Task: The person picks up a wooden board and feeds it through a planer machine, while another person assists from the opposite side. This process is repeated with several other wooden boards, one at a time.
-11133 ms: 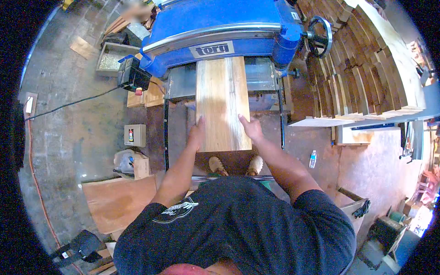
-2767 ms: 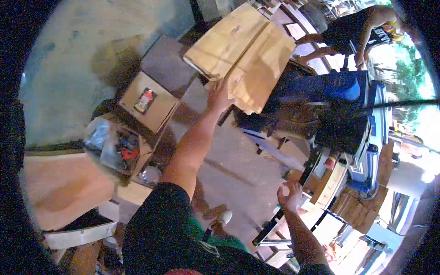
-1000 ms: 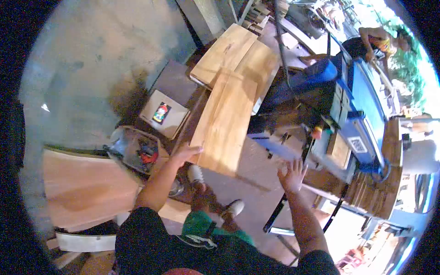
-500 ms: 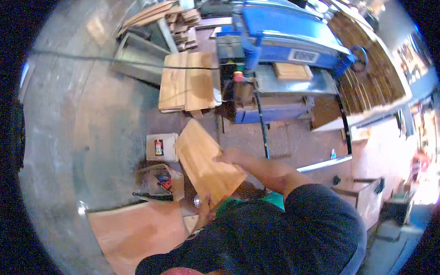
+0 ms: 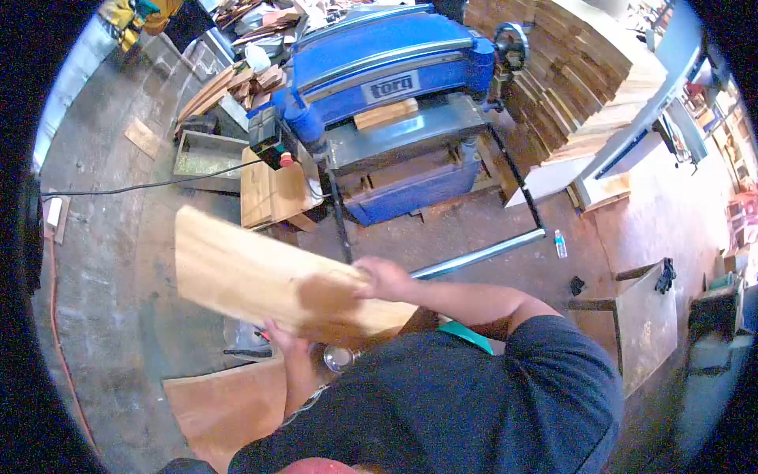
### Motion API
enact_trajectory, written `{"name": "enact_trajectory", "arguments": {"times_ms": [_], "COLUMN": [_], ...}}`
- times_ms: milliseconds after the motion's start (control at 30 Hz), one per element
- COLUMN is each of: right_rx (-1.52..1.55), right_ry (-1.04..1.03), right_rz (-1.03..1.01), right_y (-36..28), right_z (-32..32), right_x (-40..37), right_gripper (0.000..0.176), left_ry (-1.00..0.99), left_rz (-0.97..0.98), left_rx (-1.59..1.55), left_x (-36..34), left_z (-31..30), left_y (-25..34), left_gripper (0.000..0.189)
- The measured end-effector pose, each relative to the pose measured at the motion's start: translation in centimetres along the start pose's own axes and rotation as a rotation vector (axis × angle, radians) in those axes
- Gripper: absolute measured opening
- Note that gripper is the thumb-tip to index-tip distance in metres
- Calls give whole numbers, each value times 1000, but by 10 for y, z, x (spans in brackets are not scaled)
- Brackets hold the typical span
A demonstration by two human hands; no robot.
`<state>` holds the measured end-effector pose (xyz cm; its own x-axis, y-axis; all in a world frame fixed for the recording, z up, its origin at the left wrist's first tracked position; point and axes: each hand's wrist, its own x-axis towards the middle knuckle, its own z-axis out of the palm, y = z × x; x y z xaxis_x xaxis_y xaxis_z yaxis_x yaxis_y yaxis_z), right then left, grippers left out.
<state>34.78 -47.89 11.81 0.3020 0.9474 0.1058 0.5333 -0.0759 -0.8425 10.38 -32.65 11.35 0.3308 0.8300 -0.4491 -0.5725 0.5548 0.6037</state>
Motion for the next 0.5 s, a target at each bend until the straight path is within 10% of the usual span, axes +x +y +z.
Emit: {"name": "enact_trajectory", "arguments": {"times_ms": [267, 500], "right_rx": [175, 294], "right_ry": [320, 501], "right_rz": [733, 876], "right_y": [81, 180], "right_z": [-91, -134], "right_x": [-93, -91], "right_gripper": [47, 53], "left_ry": [-237, -390], "left_rz": [-326, -432], "left_rx": [514, 689], "left_x": [68, 113], "left_z": [115, 128], "left_y": [-145, -257], "left_gripper": [54, 51]}}
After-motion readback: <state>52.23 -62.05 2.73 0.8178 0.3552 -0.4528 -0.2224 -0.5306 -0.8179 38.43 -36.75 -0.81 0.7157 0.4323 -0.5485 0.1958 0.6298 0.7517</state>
